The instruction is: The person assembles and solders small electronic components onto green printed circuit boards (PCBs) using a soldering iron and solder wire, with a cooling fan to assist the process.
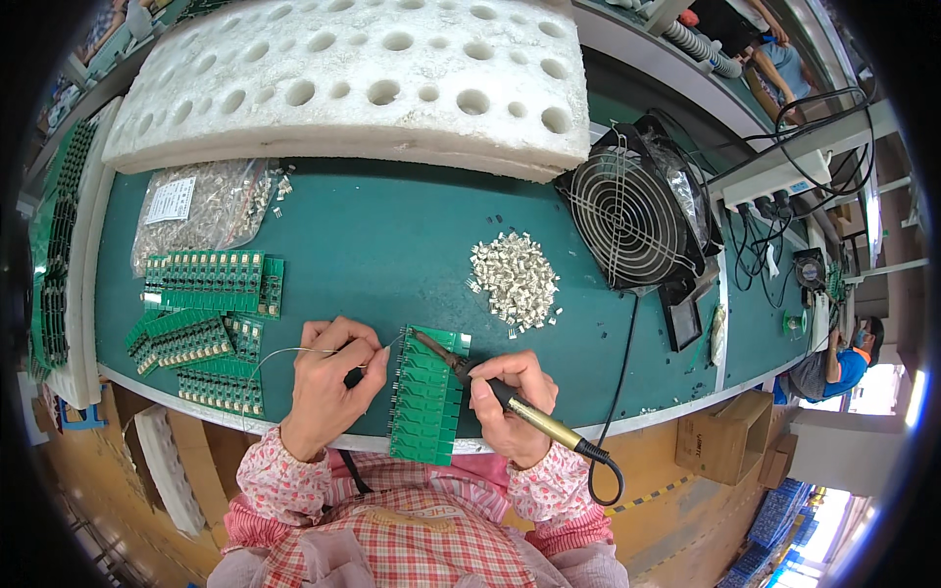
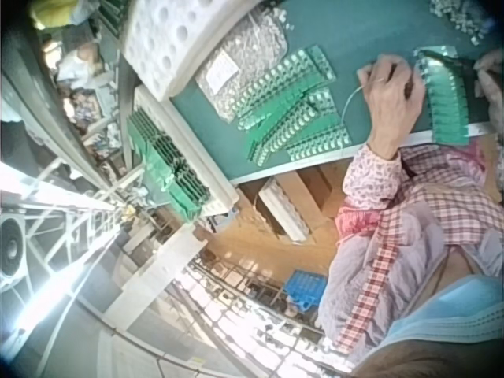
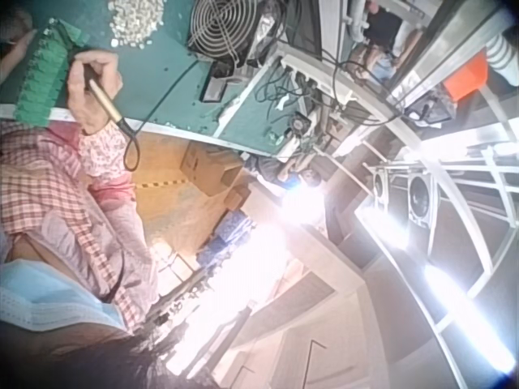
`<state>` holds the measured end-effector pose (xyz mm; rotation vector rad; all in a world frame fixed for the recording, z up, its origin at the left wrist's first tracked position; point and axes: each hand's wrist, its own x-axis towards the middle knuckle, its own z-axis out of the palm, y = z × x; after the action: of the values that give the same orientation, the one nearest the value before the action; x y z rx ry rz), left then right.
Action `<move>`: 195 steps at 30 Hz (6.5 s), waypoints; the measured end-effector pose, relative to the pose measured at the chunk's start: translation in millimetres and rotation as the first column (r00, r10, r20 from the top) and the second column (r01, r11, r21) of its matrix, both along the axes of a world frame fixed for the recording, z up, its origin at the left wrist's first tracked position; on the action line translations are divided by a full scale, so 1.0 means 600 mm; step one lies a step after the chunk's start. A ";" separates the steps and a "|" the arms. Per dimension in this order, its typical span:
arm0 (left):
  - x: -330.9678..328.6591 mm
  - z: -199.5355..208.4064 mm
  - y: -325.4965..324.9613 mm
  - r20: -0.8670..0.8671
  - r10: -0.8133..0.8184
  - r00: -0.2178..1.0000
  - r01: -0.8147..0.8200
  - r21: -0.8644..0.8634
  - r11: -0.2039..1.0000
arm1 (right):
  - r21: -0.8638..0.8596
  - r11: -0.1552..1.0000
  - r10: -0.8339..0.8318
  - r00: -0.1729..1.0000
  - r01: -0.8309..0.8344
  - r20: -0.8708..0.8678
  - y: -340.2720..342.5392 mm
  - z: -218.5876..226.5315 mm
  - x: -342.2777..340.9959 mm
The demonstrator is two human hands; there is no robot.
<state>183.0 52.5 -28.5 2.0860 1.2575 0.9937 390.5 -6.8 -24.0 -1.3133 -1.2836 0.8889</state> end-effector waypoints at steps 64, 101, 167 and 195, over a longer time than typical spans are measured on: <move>-0.008 -0.002 -0.007 0.023 -0.045 0.999 0.045 -0.016 0.999 | 0.019 0.999 -0.027 0.999 0.027 -0.039 -0.016 0.003 -0.005; -0.003 0.000 -0.008 -0.016 -0.045 0.999 0.045 0.001 0.999 | 0.028 0.999 0.022 1.000 -0.022 -0.022 -0.014 0.007 -0.005; -0.007 -0.002 -0.011 -0.042 -0.117 0.992 0.118 0.020 0.993 | -0.037 0.999 -0.020 0.998 0.018 -0.052 -0.036 0.003 -0.008; -0.016 0.025 -0.105 -0.086 -0.082 0.993 0.089 0.079 0.993 | 0.171 0.985 -0.076 0.797 -0.035 0.600 -0.041 0.012 -0.040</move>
<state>173.2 -10.4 -13.4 2.2458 1.1734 0.9451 366.4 -31.2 -16.7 -1.5269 -1.7894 0.3156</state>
